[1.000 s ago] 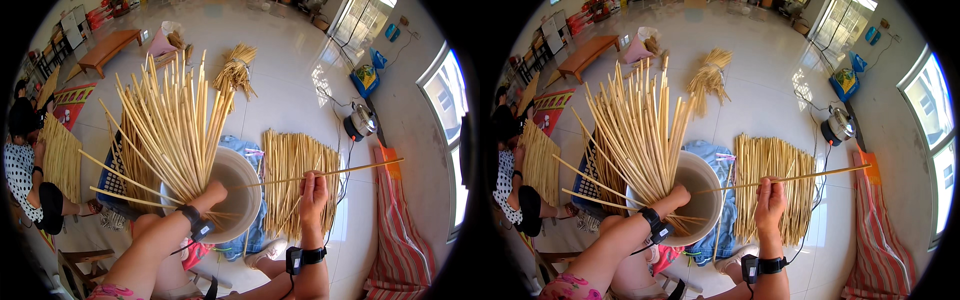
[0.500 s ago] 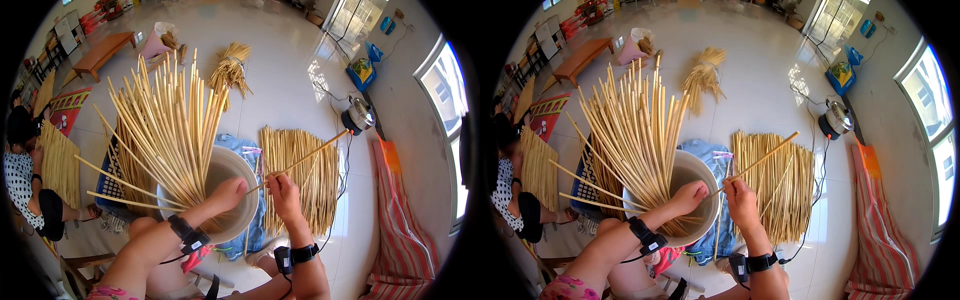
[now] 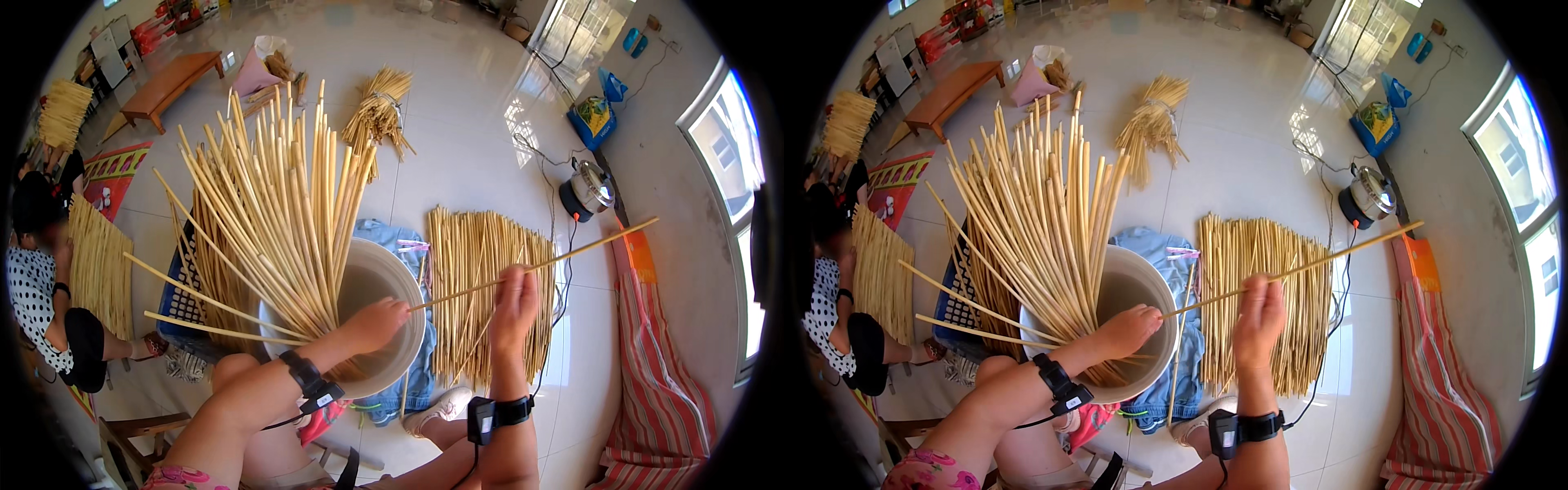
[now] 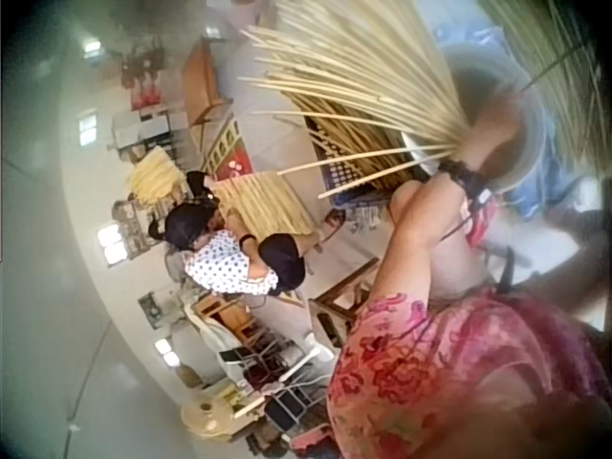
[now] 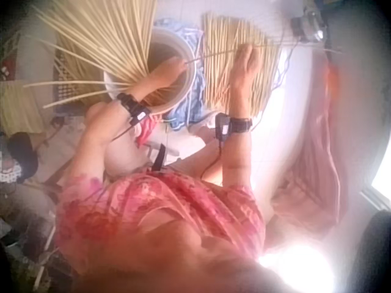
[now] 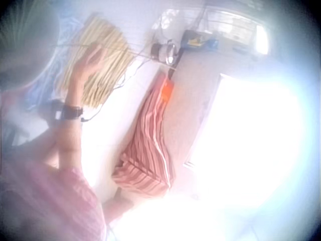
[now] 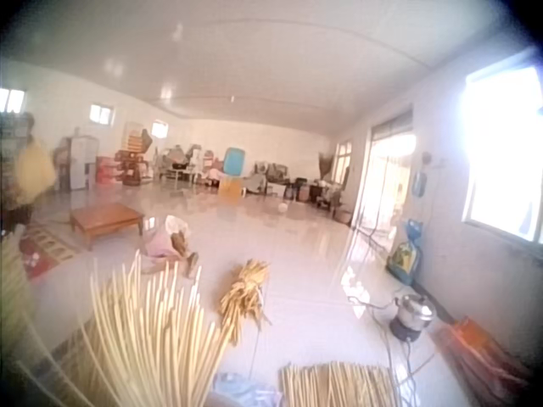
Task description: The person weaves long wooden slats together by hand while sitting on the floor, selecting individual pieces from a large bundle in a bucket and integrating them into a growing mat.
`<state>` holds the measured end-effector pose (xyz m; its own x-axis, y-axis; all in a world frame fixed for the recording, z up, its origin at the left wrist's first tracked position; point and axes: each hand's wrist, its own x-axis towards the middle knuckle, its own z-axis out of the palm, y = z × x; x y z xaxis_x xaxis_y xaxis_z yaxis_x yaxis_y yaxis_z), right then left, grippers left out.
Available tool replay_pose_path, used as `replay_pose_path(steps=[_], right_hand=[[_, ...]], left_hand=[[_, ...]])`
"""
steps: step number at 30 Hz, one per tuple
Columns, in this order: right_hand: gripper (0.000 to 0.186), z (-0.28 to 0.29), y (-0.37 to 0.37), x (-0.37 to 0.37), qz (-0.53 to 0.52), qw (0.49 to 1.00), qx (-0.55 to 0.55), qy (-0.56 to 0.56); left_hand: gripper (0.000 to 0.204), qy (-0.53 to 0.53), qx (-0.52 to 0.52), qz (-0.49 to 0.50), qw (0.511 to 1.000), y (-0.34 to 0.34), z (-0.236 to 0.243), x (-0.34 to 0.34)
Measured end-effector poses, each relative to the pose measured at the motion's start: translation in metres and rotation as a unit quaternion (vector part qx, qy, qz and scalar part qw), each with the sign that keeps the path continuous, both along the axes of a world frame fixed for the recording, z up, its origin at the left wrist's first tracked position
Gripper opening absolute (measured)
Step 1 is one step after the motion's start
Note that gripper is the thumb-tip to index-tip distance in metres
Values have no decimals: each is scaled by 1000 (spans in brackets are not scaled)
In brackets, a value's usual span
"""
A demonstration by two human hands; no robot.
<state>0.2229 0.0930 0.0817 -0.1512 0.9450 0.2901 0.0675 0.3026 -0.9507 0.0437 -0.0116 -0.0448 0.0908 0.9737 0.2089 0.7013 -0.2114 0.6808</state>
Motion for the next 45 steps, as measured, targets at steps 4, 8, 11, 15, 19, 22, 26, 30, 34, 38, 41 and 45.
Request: replay_pose_path(steps=[4, 8, 11, 15, 19, 22, 26, 30, 34, 38, 41, 45], right_hand=[[26, 5, 23, 24, -92, 988, 7, 124], [25, 7, 24, 33, -103, 986, 4, 128], [20, 0, 13, 23, -66, 996, 34, 45], [15, -21, -12, 0, 28, 997, 29, -67], [22, -20, -34, -19, 125, 965, 59, -222], [18, -28, -37, -28, 135, 952, 154, -229], [19, -11, -27, -14, -12, 962, 130, -238], [37, -3, 1, 12, -97, 993, 64, 28], [37, 13, 17, 47, -184, 979, 75, 48], [38, 14, 8, 44, -109, 991, 63, 37], [34, -1, -4, 30, -32, 990, 111, -80], [19, 3, -22, 18, 96, 960, 137, -223]], left_hand=[[16, 85, -56, 4, 995, -4, -13, -4], [15, 128, -67, 11, 989, -8, -19, -10], [13, 127, -13, 11, 992, 0, -5, -7], [10, 42, 114, 5, 993, 7, 26, 2], [11, -31, 99, 2, 995, 11, 49, 9], [11, -44, 154, -15, 987, 11, 54, 9], [8, 21, 85, 16, 996, 8, 33, 1], [11, 109, -35, 33, 993, -2, -8, -11], [19, 182, -192, 72, 962, -11, -35, -24], [33, 338, -188, 153, 910, -16, -56, -27], [42, 353, -126, 235, 897, -22, -86, -23], [46, 304, -475, -47, 825, -4, -42, -17]])
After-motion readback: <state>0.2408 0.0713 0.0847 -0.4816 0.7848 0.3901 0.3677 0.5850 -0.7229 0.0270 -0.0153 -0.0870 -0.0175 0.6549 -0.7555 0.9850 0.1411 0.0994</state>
